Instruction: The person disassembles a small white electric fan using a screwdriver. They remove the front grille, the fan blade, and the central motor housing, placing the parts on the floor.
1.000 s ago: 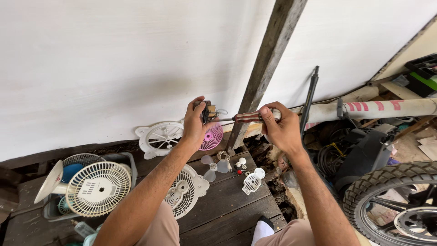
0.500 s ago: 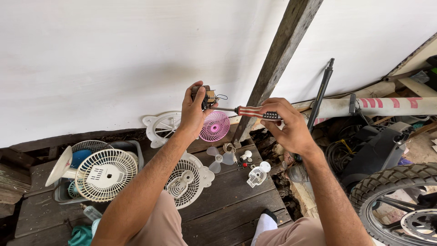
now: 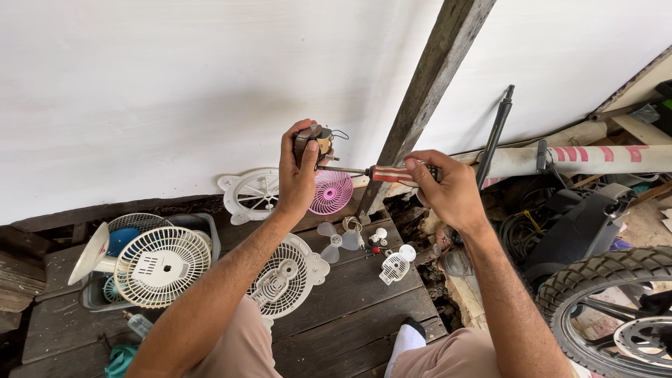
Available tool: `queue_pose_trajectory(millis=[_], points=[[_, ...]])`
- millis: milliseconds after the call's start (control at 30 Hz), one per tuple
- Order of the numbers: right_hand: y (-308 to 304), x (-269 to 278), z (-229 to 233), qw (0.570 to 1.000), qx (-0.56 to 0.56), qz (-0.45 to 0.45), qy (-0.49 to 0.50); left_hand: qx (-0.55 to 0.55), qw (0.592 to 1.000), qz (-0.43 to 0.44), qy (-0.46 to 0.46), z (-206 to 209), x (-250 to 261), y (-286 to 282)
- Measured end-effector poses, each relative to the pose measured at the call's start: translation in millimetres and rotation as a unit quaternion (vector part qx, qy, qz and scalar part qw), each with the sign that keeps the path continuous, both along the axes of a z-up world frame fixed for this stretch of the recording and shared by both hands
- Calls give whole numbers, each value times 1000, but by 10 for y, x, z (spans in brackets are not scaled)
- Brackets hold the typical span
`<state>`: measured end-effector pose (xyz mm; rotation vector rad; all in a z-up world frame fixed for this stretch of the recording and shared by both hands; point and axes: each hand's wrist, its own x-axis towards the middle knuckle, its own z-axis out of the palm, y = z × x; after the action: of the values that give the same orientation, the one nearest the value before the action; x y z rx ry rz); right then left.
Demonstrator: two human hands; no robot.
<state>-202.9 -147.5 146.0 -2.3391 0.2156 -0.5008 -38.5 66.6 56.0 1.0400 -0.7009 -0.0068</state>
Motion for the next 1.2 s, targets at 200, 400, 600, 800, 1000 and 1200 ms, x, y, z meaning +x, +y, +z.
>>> queue_pose_trajectory(millis=[200,400,600,800,1000,1200], points=[[105,-75,-2,969,-79,139,-186,-75,982,-86,151,-24,110,24],[142,-17,-27,938,-98,246,-222,-110,944,-131,281,-97,180,-33],[130,30,-144,996,-52,42,-59,-95,954,-94,269,-177,200,-66],[87,56,-66,997,-25,55,-51,-64,979,-80,177,-230,175,-68],[243,-43,42,955,-174,194,-138,-96,961,-97,242,-259,316,-54],[294,-40,34,905,-355,178,-149,-69,941,-110,311,-357,359,-58]])
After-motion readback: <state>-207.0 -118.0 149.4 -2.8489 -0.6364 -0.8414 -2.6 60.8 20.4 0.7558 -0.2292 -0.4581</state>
